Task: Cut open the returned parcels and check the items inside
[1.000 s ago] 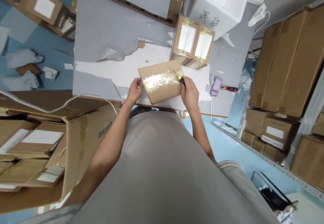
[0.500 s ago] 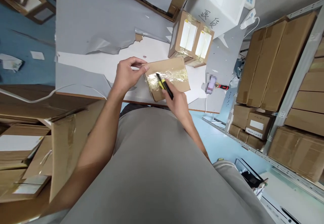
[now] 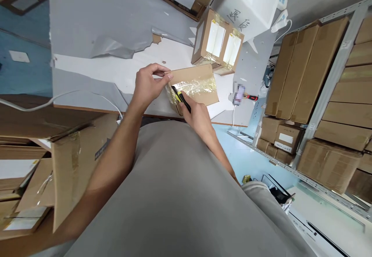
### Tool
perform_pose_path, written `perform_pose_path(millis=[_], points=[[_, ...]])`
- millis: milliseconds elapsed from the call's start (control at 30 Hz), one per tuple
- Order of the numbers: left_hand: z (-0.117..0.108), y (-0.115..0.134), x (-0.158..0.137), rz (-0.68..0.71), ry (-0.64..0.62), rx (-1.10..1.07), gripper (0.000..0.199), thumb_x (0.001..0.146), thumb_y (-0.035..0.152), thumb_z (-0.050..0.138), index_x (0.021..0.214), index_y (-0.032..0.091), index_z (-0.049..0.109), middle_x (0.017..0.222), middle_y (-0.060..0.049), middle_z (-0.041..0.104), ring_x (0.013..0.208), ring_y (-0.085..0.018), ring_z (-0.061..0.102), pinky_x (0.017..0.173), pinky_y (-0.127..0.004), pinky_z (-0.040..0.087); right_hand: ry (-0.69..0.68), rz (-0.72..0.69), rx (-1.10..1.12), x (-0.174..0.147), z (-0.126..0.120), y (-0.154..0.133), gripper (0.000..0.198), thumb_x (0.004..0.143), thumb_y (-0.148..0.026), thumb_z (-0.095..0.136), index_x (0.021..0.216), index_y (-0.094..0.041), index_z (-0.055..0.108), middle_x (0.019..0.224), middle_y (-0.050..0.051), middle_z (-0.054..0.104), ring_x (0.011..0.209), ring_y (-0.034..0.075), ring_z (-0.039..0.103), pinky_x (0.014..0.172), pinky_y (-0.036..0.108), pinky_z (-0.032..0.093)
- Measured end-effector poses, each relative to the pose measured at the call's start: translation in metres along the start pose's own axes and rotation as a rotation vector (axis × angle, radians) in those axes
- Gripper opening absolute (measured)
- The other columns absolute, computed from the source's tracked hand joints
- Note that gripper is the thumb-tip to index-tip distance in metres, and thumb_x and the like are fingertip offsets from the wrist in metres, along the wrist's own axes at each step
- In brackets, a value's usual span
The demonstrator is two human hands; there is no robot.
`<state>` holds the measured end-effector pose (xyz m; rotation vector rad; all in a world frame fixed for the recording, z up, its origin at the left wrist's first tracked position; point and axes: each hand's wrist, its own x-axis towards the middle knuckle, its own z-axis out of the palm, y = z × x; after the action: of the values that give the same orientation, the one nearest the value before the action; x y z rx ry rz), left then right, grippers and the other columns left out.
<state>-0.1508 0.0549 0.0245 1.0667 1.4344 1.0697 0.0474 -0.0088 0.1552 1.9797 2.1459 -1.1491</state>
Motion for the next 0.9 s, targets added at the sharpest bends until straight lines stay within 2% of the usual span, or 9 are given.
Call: perform_pose_path(millis=[167,500,633,733,900], points=[[0.0,0.002,0.0,-0.028,0.005,-0.003,0.023,0.095,0.044,0.093,0.105,0.028,0.078,0.11,-0.005,0.084,0.115,-0.03,0.081,0.104,-0.051,0.077,-0.006,-0.01,-0.007,-0.003,-0.002,-0.004,0.055,0.126,-0.046,0.052,0.176,-0.028,0.064,0.13,0.011,0.092,0.122,0.036,0.088,0.107,0.047,0.068],[0.0,-0.001,-0.001,-0.005,0.019,0.025,0.035,0.093,0.059,0.093,0.103,0.029,0.079,0.112,-0.005,0.086,0.11,-0.03,0.082,0.104,-0.052,0.077,-0.038,-0.033,-0.035,0.006,0.001,-0.009,0.052,0.126,-0.044,0.049,0.173,-0.025,0.064,0.125,0.01,0.092,0.115,0.036,0.087,0.107,0.045,0.066],[0.002,-0.004,-0.006,-0.002,0.038,0.048,0.036,0.093,0.061,0.093,0.106,0.029,0.08,0.116,-0.005,0.087,0.111,-0.03,0.081,0.104,-0.052,0.076,-0.094,0.01,-0.143,0.012,0.004,-0.021,0.054,0.125,-0.037,0.048,0.173,-0.018,0.061,0.124,0.016,0.091,0.116,0.039,0.087,0.106,0.047,0.067],[0.005,-0.004,-0.013,-0.023,0.059,0.066,0.031,0.094,0.055,0.092,0.107,0.03,0.08,0.118,-0.006,0.086,0.112,-0.031,0.082,0.102,-0.052,0.075,-0.151,0.059,-0.222,0.005,0.007,-0.025,0.056,0.124,-0.034,0.047,0.177,-0.014,0.057,0.12,0.019,0.09,0.112,0.041,0.087,0.101,0.052,0.068],[0.01,-0.003,-0.018,-0.008,0.109,0.103,0.022,0.096,0.047,0.087,0.105,0.028,0.082,0.117,-0.007,0.083,0.108,-0.03,0.082,0.096,-0.05,0.076,-0.193,0.12,-0.249,-0.023,0.02,-0.019,0.053,0.122,-0.031,0.044,0.172,-0.022,0.063,0.111,0.019,0.09,0.101,0.042,0.087,0.092,0.056,0.07]])
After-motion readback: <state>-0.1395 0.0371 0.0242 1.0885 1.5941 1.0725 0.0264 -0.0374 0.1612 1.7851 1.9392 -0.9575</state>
